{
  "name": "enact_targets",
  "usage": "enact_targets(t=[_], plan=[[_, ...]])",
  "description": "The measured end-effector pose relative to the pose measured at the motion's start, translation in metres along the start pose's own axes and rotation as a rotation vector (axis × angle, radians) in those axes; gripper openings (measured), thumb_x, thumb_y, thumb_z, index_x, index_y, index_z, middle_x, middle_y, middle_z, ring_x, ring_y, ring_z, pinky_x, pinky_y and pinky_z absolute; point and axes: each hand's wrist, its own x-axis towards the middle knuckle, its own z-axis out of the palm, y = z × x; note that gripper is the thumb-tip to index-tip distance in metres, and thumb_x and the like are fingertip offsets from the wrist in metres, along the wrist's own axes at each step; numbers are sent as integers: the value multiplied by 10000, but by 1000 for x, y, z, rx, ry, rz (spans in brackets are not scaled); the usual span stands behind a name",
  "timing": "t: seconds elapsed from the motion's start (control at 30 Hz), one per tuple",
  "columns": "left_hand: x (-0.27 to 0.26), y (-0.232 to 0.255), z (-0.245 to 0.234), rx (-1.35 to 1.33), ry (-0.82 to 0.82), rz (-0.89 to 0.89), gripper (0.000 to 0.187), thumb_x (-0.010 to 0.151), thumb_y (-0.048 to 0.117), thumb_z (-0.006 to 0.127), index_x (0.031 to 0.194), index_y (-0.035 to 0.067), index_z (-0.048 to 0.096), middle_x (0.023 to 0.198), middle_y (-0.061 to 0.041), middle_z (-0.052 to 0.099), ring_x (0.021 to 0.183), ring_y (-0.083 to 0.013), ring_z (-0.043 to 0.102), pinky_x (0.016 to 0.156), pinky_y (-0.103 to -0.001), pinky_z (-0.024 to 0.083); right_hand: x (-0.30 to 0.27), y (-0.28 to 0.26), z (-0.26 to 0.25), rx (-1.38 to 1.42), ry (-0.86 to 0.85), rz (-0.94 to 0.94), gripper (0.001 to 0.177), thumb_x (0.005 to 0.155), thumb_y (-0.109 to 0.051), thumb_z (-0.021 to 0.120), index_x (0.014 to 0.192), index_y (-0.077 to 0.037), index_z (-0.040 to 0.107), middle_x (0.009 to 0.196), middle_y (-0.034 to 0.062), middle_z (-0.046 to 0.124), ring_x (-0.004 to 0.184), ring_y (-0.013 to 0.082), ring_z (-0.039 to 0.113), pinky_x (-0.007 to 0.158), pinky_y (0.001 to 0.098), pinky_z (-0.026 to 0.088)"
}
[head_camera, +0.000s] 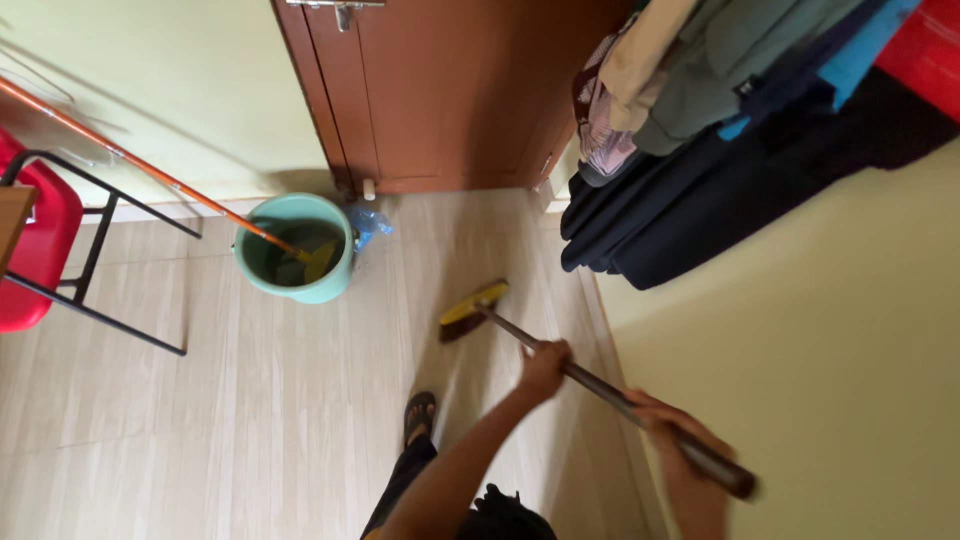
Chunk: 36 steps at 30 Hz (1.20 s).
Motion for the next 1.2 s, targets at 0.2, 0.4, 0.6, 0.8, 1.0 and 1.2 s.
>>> enact_targets(t=[0.2,0.4,0.6,0.8,1.0,1.2], plan=[[66,-80,-84,-121,256,-69,132,848,36,612,858,165,639,953,-28,696,1145,-313,596,1052,-759,244,69,-6,109,259,-146,9,112,940,48,596,931,63,707,1156,171,770,1243,253,682,1047,349,538],[120,-108,-137,-209,465,125,113,850,4,589,806,106,610,865,-87,674,957,-360,613,870,-617,400,112,-11,146,248,-116,-28,120,922,58,623,965,52,735,1137,176,784,1209,260,707,1033,335,540],[116,-15,-139,-155,351,435,264,660,-104,647,863,61,680,848,-154,678,878,-400,649,776,-502,476,114,-6,120,147,5,38,118,947,3,635,977,51,738,1105,168,783,1143,243,717,1012,334,545],[65,92,-120,-276,-25,359,315,702,-89,659,955,98,653,944,-112,699,1024,-362,634,944,-555,392,92,-10,70,-22,132,190,140,971,-52,647,990,50,741,1074,161,782,1077,227,726,991,333,549],[92,63,-37,-325,-144,273,198,844,-5,631,976,139,663,928,-74,722,1024,-339,665,1053,-654,342,122,-35,49,-188,239,230,178,995,-108,658,1002,48,744,1042,153,781,1012,211,736,971,333,553],[177,44,26,-414,-52,192,102,856,63,591,876,142,652,862,-118,719,933,-357,697,971,-553,492,177,-50,63,-273,298,21,188,1055,-117,651,1042,52,733,1039,151,771,946,186,734,928,317,562]])
